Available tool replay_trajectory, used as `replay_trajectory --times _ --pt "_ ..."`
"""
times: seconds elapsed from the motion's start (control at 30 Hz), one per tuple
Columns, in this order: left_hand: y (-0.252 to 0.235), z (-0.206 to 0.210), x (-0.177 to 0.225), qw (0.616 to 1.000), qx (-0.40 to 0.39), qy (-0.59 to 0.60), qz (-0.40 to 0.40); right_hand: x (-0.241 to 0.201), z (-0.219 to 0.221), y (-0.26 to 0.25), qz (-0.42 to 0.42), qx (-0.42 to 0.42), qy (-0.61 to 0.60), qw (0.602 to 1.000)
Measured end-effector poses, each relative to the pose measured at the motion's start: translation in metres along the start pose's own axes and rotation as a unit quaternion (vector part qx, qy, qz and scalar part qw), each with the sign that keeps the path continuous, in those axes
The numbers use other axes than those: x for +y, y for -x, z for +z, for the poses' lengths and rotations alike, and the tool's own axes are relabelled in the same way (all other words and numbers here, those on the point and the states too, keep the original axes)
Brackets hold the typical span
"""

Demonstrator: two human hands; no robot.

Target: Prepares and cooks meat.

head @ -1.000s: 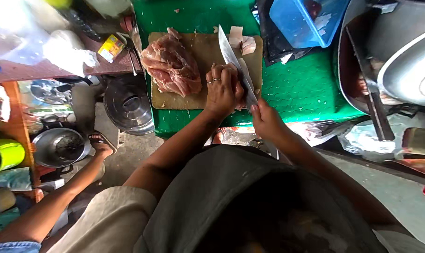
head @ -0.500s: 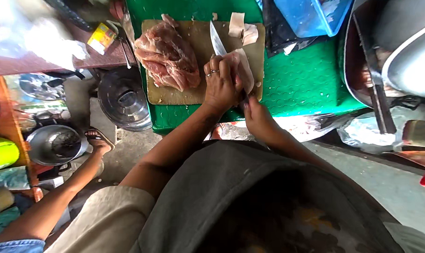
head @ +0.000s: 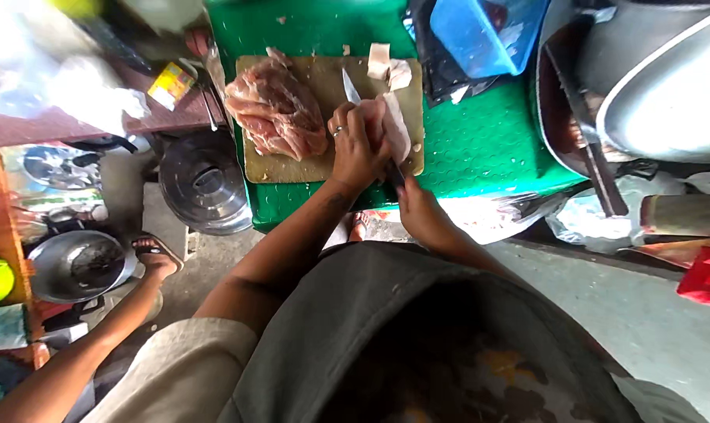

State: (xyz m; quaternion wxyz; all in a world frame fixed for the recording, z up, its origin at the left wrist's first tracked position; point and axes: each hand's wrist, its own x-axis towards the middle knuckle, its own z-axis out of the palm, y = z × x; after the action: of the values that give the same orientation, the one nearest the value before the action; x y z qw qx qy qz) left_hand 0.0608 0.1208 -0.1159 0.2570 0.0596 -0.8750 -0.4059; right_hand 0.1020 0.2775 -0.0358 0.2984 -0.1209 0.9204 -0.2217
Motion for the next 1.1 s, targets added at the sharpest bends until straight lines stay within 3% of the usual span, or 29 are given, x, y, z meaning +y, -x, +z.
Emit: replay_trajectory --times 0.1,0.2,0.3,0.4,0.5,0.6,0.63,0.7,0.8,0.9,0.97,1.03,1.1 --pt "-0.009 -0.012 0.008 0.999 -0.018 -0.016 -0.04 0.026 -0.004 0.028 0.012 -0.038 0.017 0.999" --pt "-0.025 -0.037 0.011 0.991 -0.085 -0.021 -0.096 0.048 -0.01 0.045 0.001 -0.055 0.024 0.998" --pt "-0.045 -0.054 0.013 0.988 -0.124 0.01 -0.092 0.055 -0.02 0.05 -0.005 -0.069 -0.007 0.998" --pt "-0.077 -0.077 0.017 0.986 -0.134 0.007 -0.097 0.066 -0.027 0.055 -0.009 -0.026 -0.093 0.995" --pt "-0.115 -0.094 0.008 0.979 -0.159 -0.111 -0.068 0.066 -0.035 0.069 0.009 0.052 -0.149 0.987" --pt "-0.143 -0.089 0.002 0.911 -0.292 -0.289 -0.046 0.073 -0.038 0.076 0.015 0.111 -0.168 0.979" --pt "-0.144 -0.085 0.007 0.897 -0.318 -0.308 -0.002 0.073 -0.039 0.078 0.021 0.118 -0.181 0.976" --pt "-0.138 -0.072 0.018 0.879 -0.353 -0.283 0.148 0.075 -0.04 0.082 0.029 0.127 -0.205 0.97" --pt "-0.125 -0.048 0.037 0.805 -0.463 -0.185 0.322 0.076 -0.035 0.085 0.026 0.132 -0.211 0.968" --pt "-0.117 -0.046 0.064 0.735 -0.568 -0.208 0.307 0.081 -0.025 0.083 0.019 0.132 -0.206 0.969" --pt "-0.121 -0.045 0.07 0.711 -0.606 -0.227 0.276 0.081 -0.02 0.082 0.007 0.131 -0.198 0.971" --pt "-0.121 -0.047 0.064 0.735 -0.6 -0.195 0.247 0.082 -0.014 0.081 -0.001 0.135 -0.2 0.97" --pt "-0.111 -0.053 0.052 0.804 -0.519 -0.177 0.23 0.081 -0.011 0.08 -0.003 0.14 -0.214 0.967"
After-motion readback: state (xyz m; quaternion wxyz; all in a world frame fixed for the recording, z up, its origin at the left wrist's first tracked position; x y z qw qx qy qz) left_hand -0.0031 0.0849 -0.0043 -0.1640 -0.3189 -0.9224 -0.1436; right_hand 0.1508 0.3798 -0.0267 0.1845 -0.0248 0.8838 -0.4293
